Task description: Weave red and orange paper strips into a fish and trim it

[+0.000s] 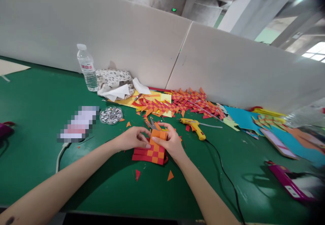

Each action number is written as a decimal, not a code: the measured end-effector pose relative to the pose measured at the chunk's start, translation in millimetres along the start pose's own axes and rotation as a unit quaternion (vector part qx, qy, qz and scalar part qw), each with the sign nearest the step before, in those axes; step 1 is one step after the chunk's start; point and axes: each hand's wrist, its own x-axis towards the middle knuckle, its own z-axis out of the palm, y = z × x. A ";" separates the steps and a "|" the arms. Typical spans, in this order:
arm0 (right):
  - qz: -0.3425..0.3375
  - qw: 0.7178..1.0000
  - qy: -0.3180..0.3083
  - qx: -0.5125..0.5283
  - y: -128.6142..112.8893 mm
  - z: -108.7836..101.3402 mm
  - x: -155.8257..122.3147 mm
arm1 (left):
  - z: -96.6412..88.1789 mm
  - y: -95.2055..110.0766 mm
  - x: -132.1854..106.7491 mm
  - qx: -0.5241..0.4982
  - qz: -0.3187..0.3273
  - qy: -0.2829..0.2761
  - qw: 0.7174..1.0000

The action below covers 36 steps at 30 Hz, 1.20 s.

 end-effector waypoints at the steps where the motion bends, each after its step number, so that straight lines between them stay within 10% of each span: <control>1: 0.000 1.000 -0.001 0.000 0.2 -0.3 0.3 | -0.1 0.6 -0.1 0.004 -0.002 0.001 1.000; 12: -0.024 1.000 -0.010 0.006 -0.7 7.4 -3.2 | 4.7 -2.1 0.5 -0.005 0.038 0.022 0.999; 20: -0.055 0.993 0.102 -0.005 -0.8 -2.1 5.3 | 2.0 1.3 5.2 -0.017 0.048 0.113 0.992; 36: -0.052 0.996 0.062 -0.031 -1.7 2.2 1.6 | 0.9 -4.8 4.9 -0.036 0.057 0.019 0.998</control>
